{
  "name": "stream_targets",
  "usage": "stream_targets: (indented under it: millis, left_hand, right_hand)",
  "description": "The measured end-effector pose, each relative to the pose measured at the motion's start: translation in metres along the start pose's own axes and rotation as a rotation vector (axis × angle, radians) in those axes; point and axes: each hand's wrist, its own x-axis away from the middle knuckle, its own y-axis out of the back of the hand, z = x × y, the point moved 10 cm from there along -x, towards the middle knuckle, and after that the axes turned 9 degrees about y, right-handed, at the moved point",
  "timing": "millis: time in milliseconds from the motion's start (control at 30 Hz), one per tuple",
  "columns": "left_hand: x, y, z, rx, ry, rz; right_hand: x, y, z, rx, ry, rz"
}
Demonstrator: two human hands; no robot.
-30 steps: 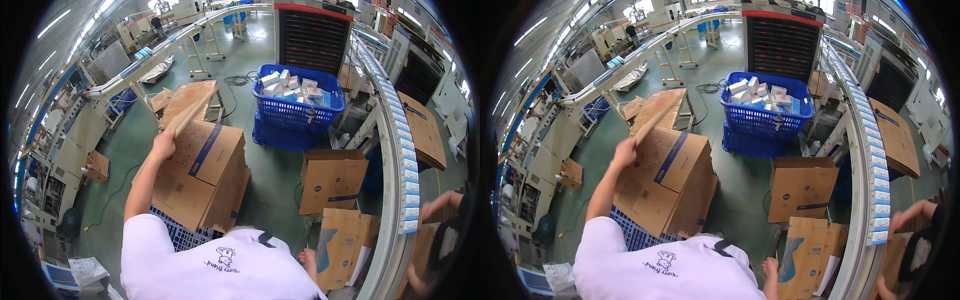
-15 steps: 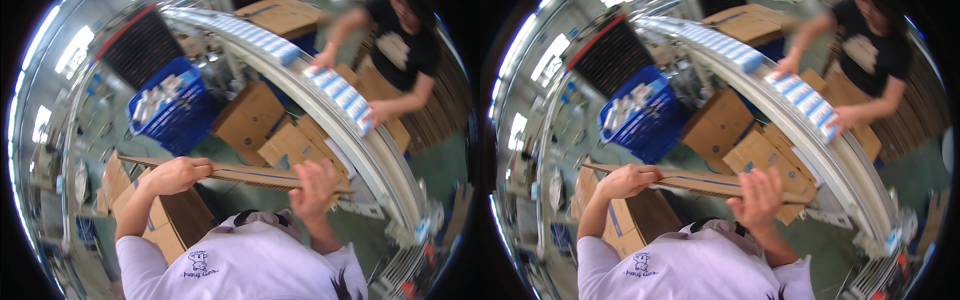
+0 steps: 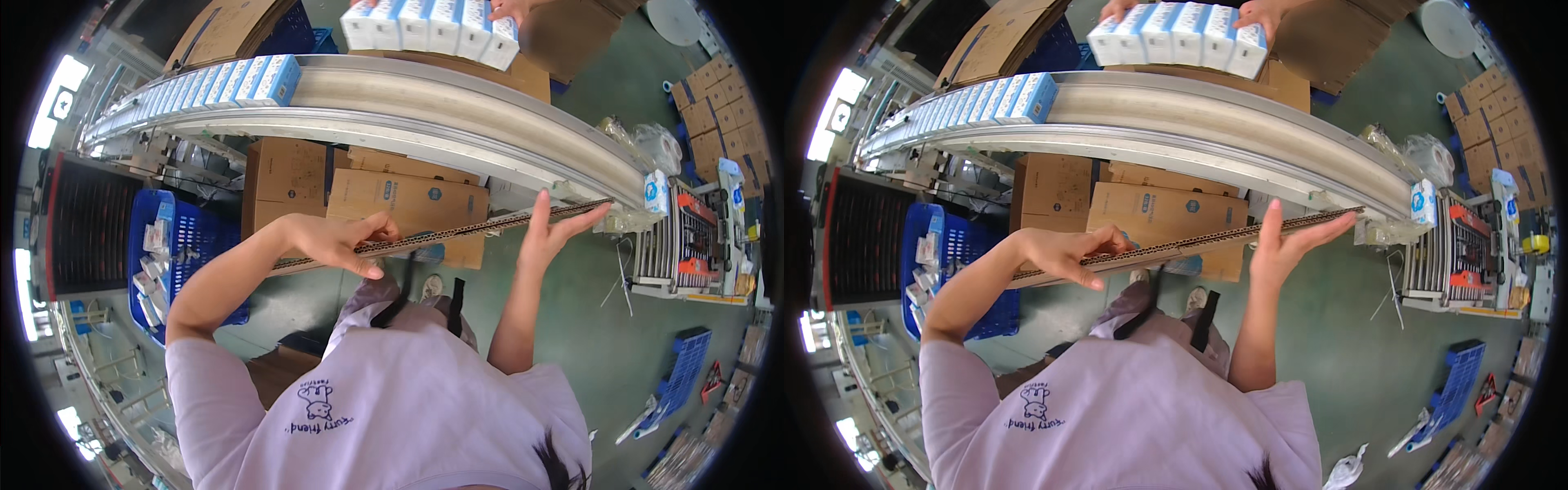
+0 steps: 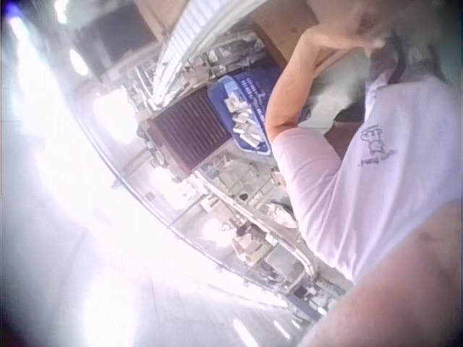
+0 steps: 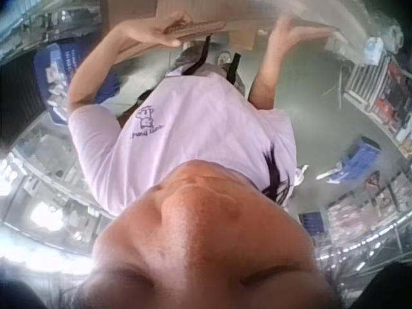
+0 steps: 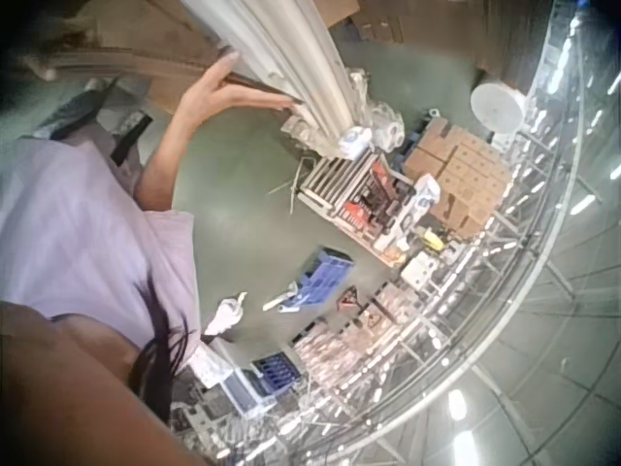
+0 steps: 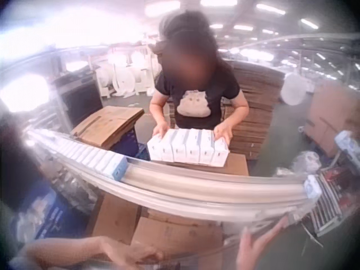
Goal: The person packs small white packages from a conveyor belt into cardboard boxes. They arrange the packages in rows, close the boxes, and move them to a nearby table. The person repeats this process multiple times.
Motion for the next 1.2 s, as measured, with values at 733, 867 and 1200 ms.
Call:
stream_targets:
  millis: [733,867,1200]
  left_hand:
    - [-0.024,0.115,-0.015,-0.917,-0.387,-0.936]
    - [-0.075,0.080,0.032,-1.215,-0.268,-0.773]
    - [-0.004,0.134,-0.097,-1.506,-0.342,-1.152]
  right_hand:
    - [0.097,-0.183,0.064,0.070,0.535,1.397]
    - [0.090,-0.130,0.114,-0.097,0.120,1.783]
    - [0.102,-0.154,0.083,0.476,0.692,0.815]
